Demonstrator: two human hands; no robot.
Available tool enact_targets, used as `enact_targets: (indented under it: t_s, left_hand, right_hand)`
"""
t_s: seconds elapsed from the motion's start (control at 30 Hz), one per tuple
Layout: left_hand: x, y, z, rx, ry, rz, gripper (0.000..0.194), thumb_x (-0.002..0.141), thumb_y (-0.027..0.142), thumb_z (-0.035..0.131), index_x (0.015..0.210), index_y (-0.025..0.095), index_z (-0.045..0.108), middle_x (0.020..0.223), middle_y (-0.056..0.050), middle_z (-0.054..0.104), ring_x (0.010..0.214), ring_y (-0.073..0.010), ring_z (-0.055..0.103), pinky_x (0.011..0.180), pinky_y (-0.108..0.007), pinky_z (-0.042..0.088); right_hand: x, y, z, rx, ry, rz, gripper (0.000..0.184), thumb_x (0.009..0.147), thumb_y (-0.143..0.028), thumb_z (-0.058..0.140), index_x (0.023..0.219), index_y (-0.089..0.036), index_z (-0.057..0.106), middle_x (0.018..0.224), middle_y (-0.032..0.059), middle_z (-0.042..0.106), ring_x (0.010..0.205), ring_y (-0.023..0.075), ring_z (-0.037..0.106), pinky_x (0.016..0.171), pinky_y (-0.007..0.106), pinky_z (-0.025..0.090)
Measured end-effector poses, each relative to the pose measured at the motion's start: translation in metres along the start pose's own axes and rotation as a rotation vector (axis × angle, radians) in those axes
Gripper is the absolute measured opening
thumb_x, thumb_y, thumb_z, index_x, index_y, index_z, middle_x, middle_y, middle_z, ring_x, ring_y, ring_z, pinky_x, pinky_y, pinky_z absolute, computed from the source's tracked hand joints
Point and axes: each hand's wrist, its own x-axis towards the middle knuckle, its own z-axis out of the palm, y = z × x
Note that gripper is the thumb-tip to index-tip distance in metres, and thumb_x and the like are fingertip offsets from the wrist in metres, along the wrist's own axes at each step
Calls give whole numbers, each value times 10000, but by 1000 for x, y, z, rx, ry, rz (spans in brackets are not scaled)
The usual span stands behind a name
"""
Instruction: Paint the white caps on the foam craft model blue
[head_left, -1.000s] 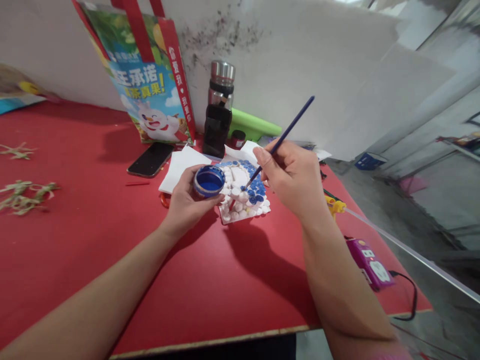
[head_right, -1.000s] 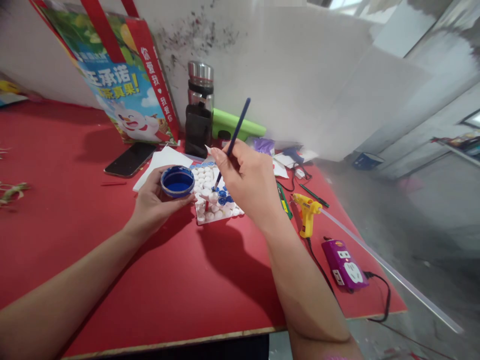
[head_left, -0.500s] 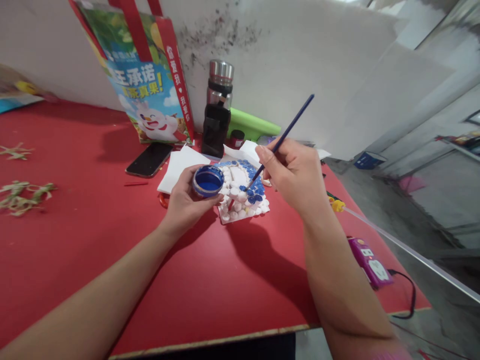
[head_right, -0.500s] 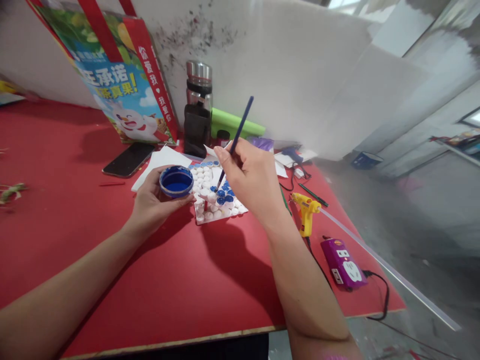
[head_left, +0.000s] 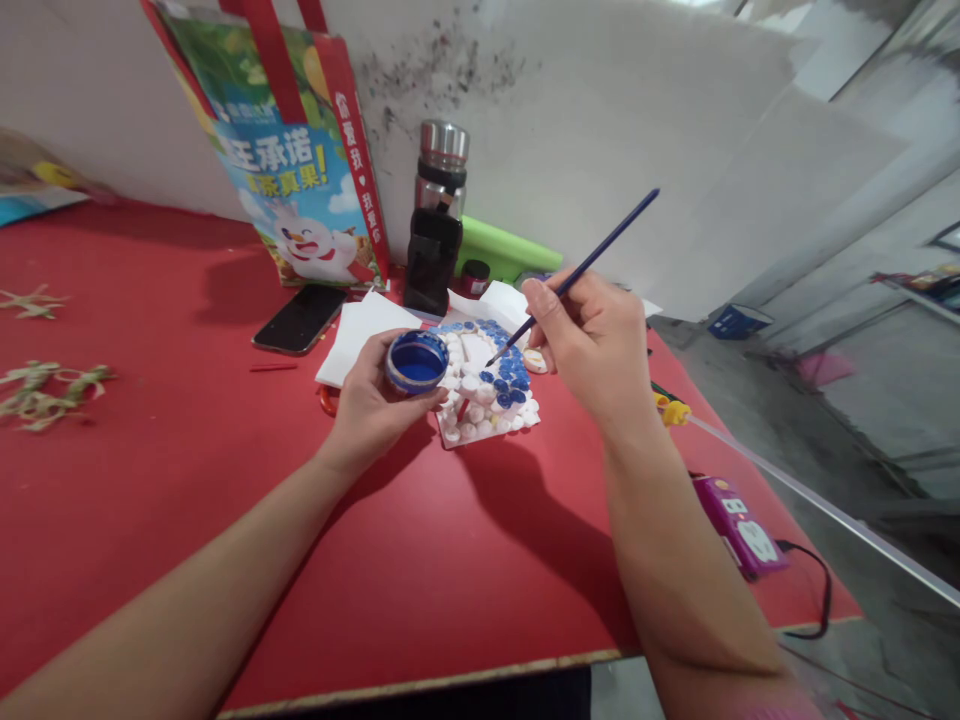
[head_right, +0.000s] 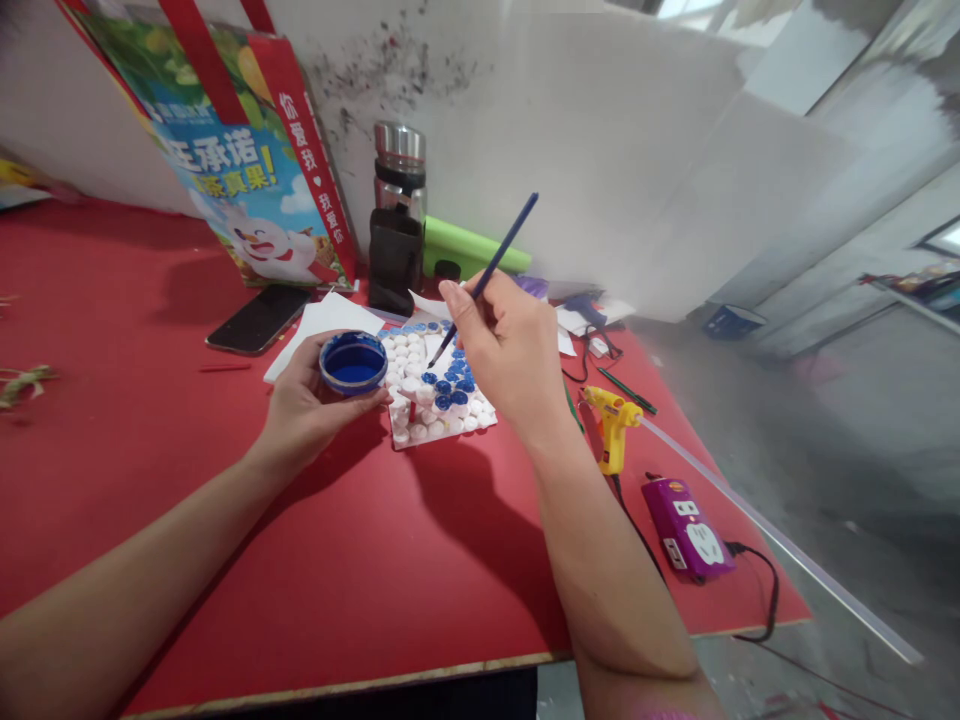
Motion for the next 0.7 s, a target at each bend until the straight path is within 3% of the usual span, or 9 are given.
enact_targets:
  t_s: [0.27,0.5,0.7]
  left_hand:
    - [0,-1,0,14,-20,9,732,717,315,1019,1344,239,650,1345,-100,763,1236,-311,769,1062,-454,675]
    - [0,1,1,-21,6,-10,733,673,296,1035,1310,239,675,1295,-85,778,1199,-297,772,1055,-449,671]
    - [1,0,0,-3,3,1,728,678,302,1031,1308,243,672,1295,-86,773,1206,-303,768,1058,-460,669]
  right_hand:
    - [0,3,1,29,-74,9,516,1031,-754,688,884,-263,636,639,-35,653,582,145,601,555,294,437]
    - [1,5,1,5,-22,-4,450,1073,-660,690,886,-255,632,637,-43,638,566,128,555,561,290,418]
    - [2,8,0,13,-65,18,457,1063,-666,703,870,-258,629,642,-35,649,586,137,584,555,287,425]
